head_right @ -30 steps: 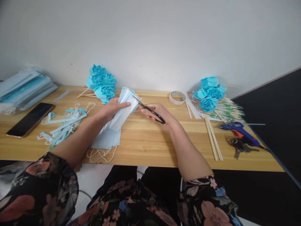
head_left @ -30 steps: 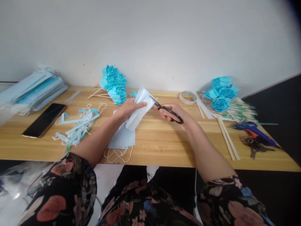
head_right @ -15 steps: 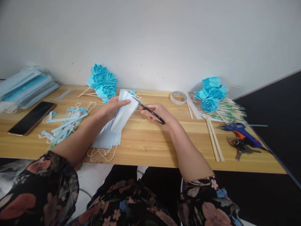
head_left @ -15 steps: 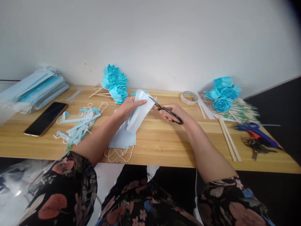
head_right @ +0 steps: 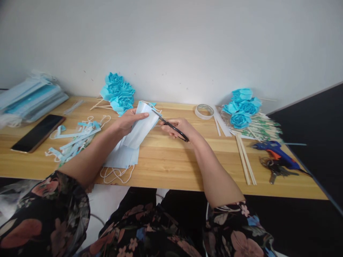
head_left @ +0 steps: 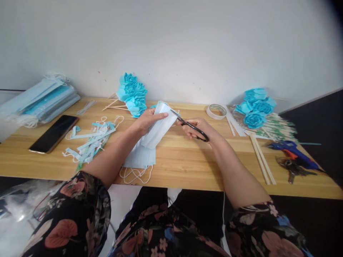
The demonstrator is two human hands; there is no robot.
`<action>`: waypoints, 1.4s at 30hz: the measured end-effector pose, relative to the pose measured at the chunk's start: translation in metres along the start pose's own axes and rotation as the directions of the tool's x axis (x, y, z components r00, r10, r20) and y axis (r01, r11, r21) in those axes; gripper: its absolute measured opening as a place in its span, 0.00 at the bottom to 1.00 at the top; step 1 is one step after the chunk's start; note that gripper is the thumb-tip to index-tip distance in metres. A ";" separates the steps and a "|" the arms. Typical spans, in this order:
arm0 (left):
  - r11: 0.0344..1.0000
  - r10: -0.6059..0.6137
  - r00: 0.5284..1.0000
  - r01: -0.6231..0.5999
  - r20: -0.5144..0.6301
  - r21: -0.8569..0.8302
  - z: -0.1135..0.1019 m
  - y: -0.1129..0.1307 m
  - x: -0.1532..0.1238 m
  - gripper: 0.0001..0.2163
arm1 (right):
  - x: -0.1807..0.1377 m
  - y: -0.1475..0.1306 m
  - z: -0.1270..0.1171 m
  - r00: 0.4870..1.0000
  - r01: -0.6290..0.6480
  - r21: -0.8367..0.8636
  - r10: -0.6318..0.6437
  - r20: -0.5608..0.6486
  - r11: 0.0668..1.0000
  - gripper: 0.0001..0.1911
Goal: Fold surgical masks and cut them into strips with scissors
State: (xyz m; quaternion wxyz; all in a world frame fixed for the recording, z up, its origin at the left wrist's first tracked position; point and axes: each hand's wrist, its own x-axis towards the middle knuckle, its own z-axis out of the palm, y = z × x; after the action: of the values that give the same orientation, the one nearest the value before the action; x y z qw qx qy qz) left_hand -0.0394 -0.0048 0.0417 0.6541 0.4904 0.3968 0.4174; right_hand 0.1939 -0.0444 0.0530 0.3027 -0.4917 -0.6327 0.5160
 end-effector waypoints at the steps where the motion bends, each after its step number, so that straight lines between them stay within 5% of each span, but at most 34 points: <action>1: 1.000 -0.004 1.000 0.004 -0.002 0.006 0.000 0.000 0.000 0.23 | 0.000 0.000 0.000 1.000 0.000 0.000 0.000 0.000 1.000 0.30; 30: 0.999 0.021 0.996 -0.025 0.084 0.036 -0.006 0.000 0.002 0.23 | 0.001 0.004 -0.003 0.994 0.055 -0.105 -0.045 0.099 0.993 0.26; 42: 0.995 0.014 1.000 -0.016 0.015 0.101 0.000 -0.003 0.000 0.19 | 0.004 0.008 -0.001 0.994 0.075 -0.099 -0.067 0.083 0.992 0.26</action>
State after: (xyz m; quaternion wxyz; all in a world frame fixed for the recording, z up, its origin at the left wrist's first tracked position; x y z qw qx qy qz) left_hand -0.0387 -0.0049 0.0389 0.6282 0.5287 0.4090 0.3982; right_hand 0.1962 -0.0406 0.0452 0.2700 -0.4629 -0.6868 0.4911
